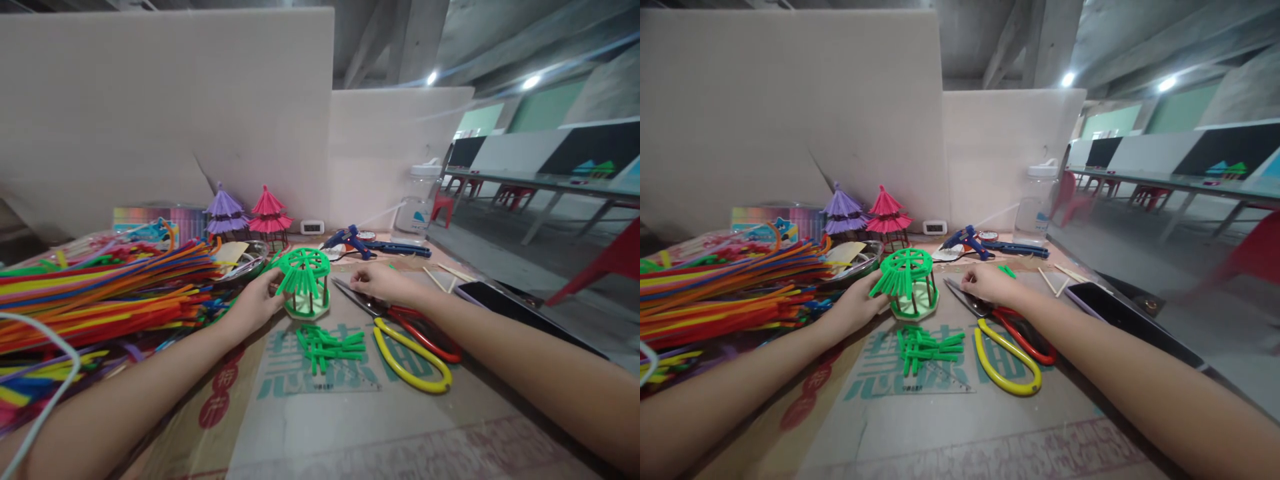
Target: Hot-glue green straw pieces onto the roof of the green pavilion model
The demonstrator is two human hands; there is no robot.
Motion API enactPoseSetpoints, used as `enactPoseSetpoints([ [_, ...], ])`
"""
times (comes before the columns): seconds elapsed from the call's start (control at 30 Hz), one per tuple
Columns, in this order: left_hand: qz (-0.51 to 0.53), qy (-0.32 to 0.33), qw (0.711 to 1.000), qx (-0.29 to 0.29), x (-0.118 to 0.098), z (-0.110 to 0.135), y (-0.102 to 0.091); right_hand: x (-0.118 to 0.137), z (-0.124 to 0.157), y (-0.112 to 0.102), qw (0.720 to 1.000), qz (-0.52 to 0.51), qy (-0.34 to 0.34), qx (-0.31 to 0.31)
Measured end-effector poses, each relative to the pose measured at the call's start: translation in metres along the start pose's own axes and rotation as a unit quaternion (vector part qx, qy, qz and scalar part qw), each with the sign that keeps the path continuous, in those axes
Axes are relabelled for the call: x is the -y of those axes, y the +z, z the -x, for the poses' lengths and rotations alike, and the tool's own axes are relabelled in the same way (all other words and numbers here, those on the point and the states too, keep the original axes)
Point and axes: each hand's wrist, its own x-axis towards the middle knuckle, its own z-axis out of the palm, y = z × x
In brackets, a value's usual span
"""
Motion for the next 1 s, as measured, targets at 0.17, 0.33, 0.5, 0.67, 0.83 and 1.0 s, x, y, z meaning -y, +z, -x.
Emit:
enactPoseSetpoints([
  [0.17, -0.019, -0.004, 1.0, -0.006, 0.003, 0.0, 0.0, 0.002, -0.004, 0.0, 1.0, 0.018, -0.004, 0.013],
  [0.33, 0.006, 0.0, 1.0, -0.005, 0.003, 0.0, 0.001, 0.003, -0.012, -0.003, 0.998, 0.051, -0.015, 0.045],
  [0.5, 0.011, -0.003, 1.0, -0.008, 0.003, 0.0, 0.002, 0.008, -0.013, -0.003, 0.997, 0.07, -0.029, 0.021],
  [0.67, 0.001, -0.001, 1.0, -0.008, 0.002, 0.0, 0.001, 0.011, -0.009, -0.007, 0.999, 0.016, 0.002, 0.049],
  [0.83, -0.004, -0.001, 1.0, -0.005, 0.0, 0.001, 0.0, 0.005, -0.009, -0.014, 0.993, -0.061, 0.022, 0.094],
  [1.0, 0.002, 0.003, 1.0, -0.008, 0.002, 0.001, 0.001, -0.001, -0.011, -0.014, 0.991, -0.097, 0.008, 0.094],
])
